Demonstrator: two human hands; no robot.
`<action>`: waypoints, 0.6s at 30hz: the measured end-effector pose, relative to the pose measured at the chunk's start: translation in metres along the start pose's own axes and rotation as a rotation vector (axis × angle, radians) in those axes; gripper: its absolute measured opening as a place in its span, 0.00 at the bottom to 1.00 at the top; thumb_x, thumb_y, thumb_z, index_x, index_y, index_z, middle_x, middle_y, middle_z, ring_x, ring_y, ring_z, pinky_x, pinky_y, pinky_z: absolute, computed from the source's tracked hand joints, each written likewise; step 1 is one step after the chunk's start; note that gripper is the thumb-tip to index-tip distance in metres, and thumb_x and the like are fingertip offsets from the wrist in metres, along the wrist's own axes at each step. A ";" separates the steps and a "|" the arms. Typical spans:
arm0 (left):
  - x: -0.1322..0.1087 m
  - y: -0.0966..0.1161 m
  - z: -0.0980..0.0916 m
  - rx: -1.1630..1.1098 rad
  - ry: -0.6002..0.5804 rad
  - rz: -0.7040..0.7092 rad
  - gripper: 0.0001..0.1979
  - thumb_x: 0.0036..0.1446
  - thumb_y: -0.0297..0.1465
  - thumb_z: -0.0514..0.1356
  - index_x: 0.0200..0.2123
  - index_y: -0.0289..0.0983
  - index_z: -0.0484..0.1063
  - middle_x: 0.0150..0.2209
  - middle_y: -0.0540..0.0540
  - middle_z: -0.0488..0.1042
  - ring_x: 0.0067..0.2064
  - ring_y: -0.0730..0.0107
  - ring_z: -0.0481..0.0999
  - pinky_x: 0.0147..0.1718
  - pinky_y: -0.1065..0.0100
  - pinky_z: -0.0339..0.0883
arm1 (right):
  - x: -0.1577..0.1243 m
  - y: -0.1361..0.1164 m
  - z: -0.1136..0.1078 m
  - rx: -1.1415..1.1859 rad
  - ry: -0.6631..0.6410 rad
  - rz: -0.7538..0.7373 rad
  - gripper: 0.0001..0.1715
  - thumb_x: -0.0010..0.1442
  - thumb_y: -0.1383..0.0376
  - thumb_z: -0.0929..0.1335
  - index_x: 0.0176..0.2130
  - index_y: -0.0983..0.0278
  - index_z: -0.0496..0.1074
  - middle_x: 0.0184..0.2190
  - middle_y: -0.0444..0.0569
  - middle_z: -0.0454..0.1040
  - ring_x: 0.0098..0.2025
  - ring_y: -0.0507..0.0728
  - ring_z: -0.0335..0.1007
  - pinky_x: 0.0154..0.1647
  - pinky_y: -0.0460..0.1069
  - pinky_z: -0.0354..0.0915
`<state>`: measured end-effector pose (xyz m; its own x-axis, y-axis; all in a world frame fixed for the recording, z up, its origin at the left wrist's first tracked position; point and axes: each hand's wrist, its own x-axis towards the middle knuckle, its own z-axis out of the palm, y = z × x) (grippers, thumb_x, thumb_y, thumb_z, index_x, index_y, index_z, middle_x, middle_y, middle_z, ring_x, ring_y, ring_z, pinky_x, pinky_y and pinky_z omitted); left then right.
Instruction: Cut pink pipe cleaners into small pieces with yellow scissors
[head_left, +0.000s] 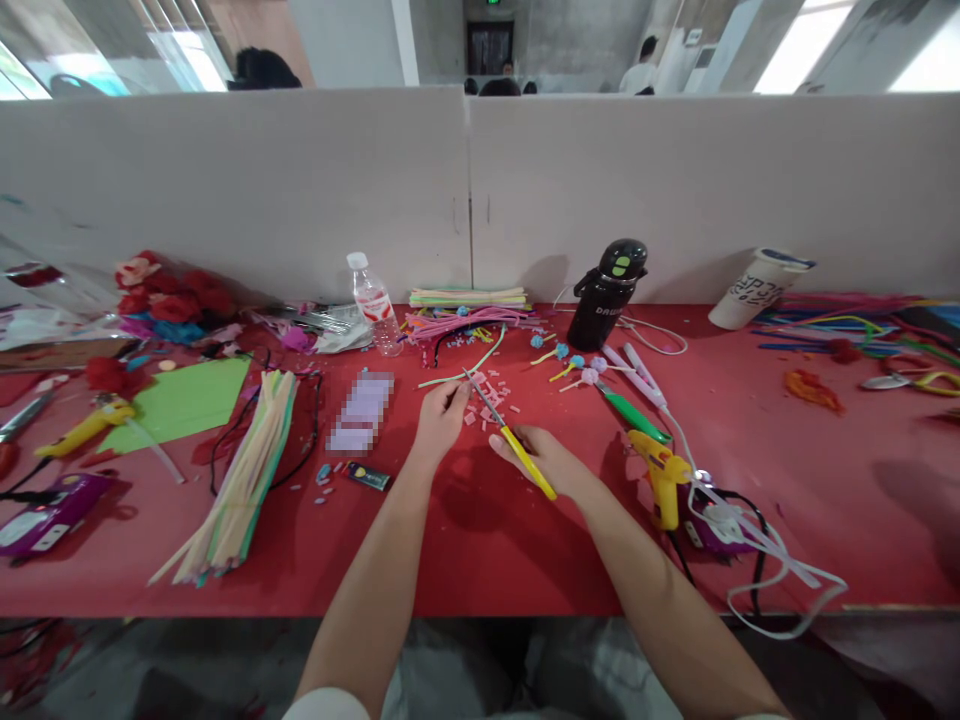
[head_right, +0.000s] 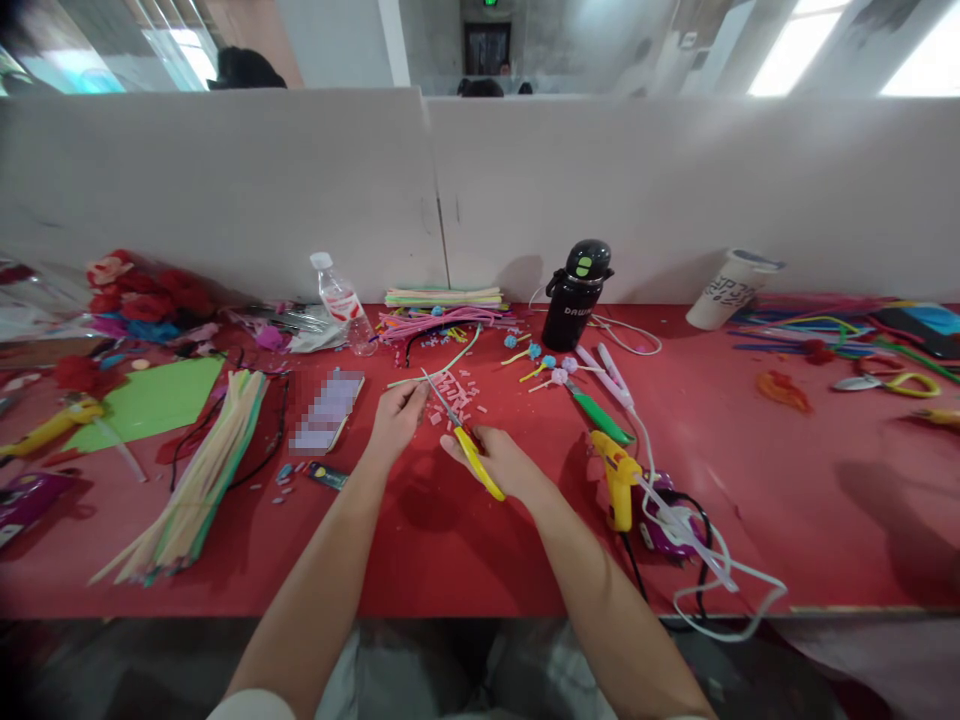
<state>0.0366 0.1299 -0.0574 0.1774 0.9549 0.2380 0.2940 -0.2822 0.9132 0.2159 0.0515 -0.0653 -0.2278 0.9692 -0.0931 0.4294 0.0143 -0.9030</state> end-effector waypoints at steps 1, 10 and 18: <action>0.000 0.000 0.000 0.001 -0.006 -0.001 0.16 0.59 0.39 0.51 0.24 0.36 0.63 0.18 0.53 0.58 0.23 0.77 0.57 0.24 0.74 0.52 | 0.000 0.000 0.000 0.002 0.004 0.001 0.24 0.56 0.46 0.65 0.26 0.62 0.56 0.22 0.38 0.51 0.24 0.49 0.48 0.23 0.44 0.49; 0.001 -0.003 0.000 0.023 -0.027 0.005 0.16 0.59 0.40 0.51 0.24 0.36 0.63 0.18 0.54 0.57 0.22 0.77 0.57 0.23 0.74 0.52 | 0.000 0.000 0.002 0.001 0.008 0.021 0.24 0.56 0.45 0.65 0.27 0.62 0.57 0.21 0.38 0.54 0.23 0.48 0.50 0.22 0.44 0.49; 0.003 -0.015 0.006 -0.046 -0.039 -0.024 0.17 0.58 0.41 0.52 0.23 0.36 0.62 0.18 0.54 0.56 0.22 0.78 0.57 0.22 0.74 0.51 | -0.005 -0.015 0.003 -0.077 -0.038 0.163 0.30 0.59 0.43 0.59 0.20 0.63 0.59 0.13 0.43 0.63 0.18 0.51 0.60 0.22 0.45 0.54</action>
<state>0.0386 0.1368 -0.0722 0.2073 0.9568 0.2038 0.2550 -0.2540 0.9330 0.2081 0.0459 -0.0528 -0.1823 0.9503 -0.2524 0.5289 -0.1217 -0.8399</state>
